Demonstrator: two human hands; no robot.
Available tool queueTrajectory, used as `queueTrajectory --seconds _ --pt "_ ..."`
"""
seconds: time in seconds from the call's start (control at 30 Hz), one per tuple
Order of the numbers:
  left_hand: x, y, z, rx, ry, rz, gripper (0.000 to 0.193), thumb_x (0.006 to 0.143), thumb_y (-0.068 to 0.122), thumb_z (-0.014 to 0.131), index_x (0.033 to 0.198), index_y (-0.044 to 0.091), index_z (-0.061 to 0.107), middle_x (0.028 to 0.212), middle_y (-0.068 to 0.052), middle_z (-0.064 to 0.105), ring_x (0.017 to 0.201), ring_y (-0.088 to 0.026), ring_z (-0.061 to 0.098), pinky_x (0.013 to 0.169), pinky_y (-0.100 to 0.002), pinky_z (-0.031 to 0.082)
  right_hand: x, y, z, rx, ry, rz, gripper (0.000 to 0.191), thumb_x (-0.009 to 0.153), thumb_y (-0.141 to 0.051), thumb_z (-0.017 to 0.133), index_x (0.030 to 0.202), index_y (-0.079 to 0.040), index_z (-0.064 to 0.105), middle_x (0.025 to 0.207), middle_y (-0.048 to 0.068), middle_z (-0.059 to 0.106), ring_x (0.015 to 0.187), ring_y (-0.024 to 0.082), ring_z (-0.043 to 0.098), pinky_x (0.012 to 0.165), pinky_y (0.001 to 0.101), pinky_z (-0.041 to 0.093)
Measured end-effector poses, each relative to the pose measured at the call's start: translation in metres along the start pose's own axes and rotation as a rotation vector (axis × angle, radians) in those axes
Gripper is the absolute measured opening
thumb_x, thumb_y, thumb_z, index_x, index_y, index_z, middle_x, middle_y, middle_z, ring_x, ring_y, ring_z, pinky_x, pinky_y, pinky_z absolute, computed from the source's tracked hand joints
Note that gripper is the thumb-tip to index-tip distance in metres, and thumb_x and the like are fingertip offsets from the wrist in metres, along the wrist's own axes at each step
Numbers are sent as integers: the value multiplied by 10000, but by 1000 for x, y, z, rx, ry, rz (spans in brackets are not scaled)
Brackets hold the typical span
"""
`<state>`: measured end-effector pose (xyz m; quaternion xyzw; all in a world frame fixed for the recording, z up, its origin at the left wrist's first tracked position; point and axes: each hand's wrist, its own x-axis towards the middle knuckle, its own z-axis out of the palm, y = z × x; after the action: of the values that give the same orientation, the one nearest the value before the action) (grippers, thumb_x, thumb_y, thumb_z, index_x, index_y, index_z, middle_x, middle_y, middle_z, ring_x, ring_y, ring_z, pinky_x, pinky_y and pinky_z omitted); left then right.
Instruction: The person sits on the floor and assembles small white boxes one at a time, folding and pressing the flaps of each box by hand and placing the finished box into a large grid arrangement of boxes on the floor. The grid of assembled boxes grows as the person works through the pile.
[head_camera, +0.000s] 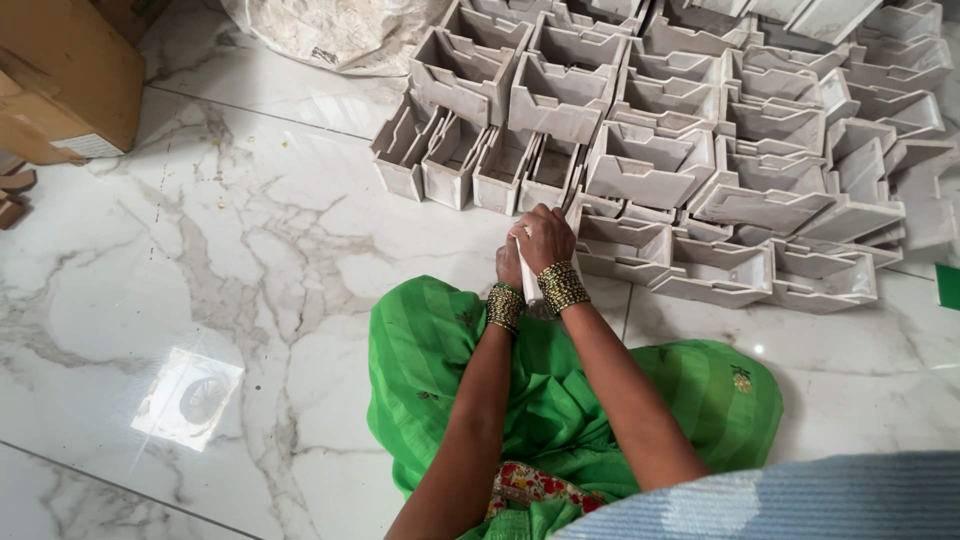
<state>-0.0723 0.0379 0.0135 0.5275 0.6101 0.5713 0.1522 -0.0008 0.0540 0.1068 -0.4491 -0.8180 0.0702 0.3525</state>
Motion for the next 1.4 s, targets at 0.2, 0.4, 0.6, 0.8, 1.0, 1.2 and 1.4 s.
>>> queueTrajectory --seconds 0.2,0.4,0.6,0.8,1.0,1.2,1.4 --pt "-3 -3 6 126 109 154 448 948 198 670 1261 -83 518 839 -224 711 778 -410 682 716 -518 529 -25 5 1 -26 71 -38 158 800 -190 781 726 -96 678 860 64 636 851 313 592 753 435 500" --pt "-7 -7 8 -144 58 6 363 1160 226 426 1098 -64 635 778 -151 723 780 -335 677 811 -479 544 -67 8 -13 24 45 -59 78 811 -138 766 771 -112 705 858 56 633 837 300 587 755 421 501" --pt "-4 -7 6 -11 -15 23 323 1134 182 355 1083 -39 585 740 -153 691 650 -327 646 675 -459 521 -58 9 -10 36 -11 9 118 777 -148 790 722 -115 691 851 44 647 854 294 601 751 418 508" --pt "-2 -5 4 110 80 193 350 1047 145 504 1255 -135 504 806 -208 709 703 -390 671 675 -477 512 -20 7 -1 16 15 -11 131 800 -155 783 725 -111 684 859 50 644 868 305 601 772 436 510" --pt "0 -4 1 63 21 117 494 975 142 594 1331 -175 463 829 -249 703 743 -406 687 656 -478 515 -5 3 0 -11 9 23 133 778 -176 784 706 -108 696 858 56 647 867 313 605 758 443 506" --pt "-3 -5 4 -36 46 50 372 1119 220 396 1166 -102 577 790 -177 706 675 -342 656 691 -428 526 -49 6 -10 6 20 -57 64 830 -149 763 794 -110 727 872 44 643 853 292 600 760 416 508" --pt "-1 -8 5 -304 -100 -165 601 1195 286 256 873 -24 658 693 -114 712 607 -294 664 713 -397 557 -89 21 -40 30 -21 -134 71 804 -136 784 825 -93 731 849 49 632 838 284 601 746 403 507"
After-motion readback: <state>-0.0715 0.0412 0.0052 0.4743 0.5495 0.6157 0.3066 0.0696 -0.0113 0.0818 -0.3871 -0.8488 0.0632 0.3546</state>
